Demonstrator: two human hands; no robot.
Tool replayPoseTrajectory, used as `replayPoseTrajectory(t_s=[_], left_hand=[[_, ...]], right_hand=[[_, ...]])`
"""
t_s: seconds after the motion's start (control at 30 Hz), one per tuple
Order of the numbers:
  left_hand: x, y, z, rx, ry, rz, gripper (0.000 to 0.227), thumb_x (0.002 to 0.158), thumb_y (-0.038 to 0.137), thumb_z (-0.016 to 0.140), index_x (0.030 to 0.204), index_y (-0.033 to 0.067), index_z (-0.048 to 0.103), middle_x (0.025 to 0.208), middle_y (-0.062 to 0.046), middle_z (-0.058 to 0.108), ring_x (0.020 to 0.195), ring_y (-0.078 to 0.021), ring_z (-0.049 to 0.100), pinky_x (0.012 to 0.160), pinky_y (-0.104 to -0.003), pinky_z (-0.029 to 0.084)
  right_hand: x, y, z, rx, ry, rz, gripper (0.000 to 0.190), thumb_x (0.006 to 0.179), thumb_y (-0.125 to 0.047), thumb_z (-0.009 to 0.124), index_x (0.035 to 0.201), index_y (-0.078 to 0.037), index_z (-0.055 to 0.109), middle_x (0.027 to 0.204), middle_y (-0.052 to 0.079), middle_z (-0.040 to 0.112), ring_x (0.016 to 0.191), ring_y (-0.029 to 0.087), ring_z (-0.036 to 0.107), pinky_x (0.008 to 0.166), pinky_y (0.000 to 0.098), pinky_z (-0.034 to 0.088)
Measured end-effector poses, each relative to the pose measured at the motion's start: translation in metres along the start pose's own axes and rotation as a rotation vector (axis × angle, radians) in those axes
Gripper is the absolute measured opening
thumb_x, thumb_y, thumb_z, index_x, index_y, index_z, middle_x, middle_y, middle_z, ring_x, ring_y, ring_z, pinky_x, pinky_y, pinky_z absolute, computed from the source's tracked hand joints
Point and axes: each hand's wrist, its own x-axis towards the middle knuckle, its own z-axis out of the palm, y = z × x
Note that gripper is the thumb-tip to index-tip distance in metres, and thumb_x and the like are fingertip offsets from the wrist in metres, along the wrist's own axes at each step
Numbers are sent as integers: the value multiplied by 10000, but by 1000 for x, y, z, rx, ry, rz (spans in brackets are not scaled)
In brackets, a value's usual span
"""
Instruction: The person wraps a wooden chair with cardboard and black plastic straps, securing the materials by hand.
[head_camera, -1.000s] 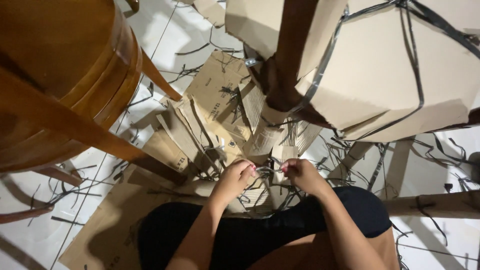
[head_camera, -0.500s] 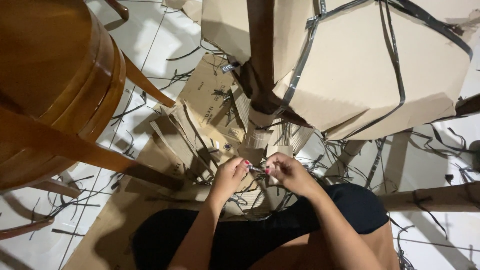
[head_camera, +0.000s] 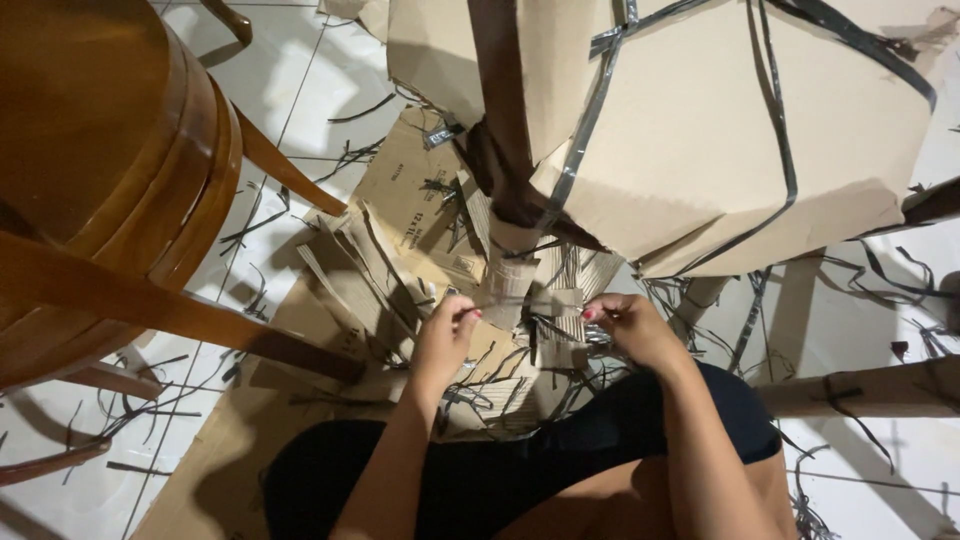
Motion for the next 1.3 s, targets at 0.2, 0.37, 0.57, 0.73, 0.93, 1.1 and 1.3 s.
replayPoseTrajectory(t_s=[0.2,0.37,0.57,0.73,0.93,1.1,1.3], left_hand=[[32,8,30,-122,90,209,639,922,143,749,1424,-88,428,1290,-381,610,1216,-522,586,1004,-616,512],[55,-15,61,-148,153,46,486,843,145,791,1284,0,649,1158,-273,713,1170,-412,644,987,-510,546],[61,-4,67,-87,193,93,627,685,271,921,1241,85,700,1054,-241,739,1063,-392,691,895,-507,581],[71,-24,90,25,142,-9,628,775,335,822,1308,86,602,1109,-265,726,1045,-449,699,874,-570,591],[76,-14,91,-42,93,-63,686,819,310,749,1394,72,461,1232,-281,665,1144,-497,637,934,-607,549],[81,-75,83,-455,-177,-5,794,679,31,734,1425,39,462,1336,-278,607,1307,-464,543,1062,-570,450],[119,-96,64,-1010,-276,-37,688,622,-91,496,1300,20,533,1217,-120,624,1203,-286,567,1022,-410,460]], right_hand=[[8,36,-18,-99,40,96,141,878,-201,701,945,-175,823,800,147,765,834,329,727,812,405,521],[8,33,-25,-178,69,157,200,871,-216,680,963,-125,833,878,194,781,898,417,719,824,459,522],[22,44,-32,-328,164,306,232,912,-257,683,1070,-195,841,985,133,811,993,376,746,875,452,565],[30,64,-33,-312,239,386,291,922,-373,723,1104,-170,827,977,186,792,978,420,736,844,502,564],[42,51,-13,-307,490,214,417,924,-415,702,750,-43,774,654,195,690,739,459,697,672,497,517],[67,64,25,-630,651,-169,274,995,-370,658,993,-153,824,896,135,791,826,352,761,647,457,593],[109,55,51,-425,526,-196,160,906,-306,712,1015,-254,818,809,172,753,813,444,708,681,562,554]])
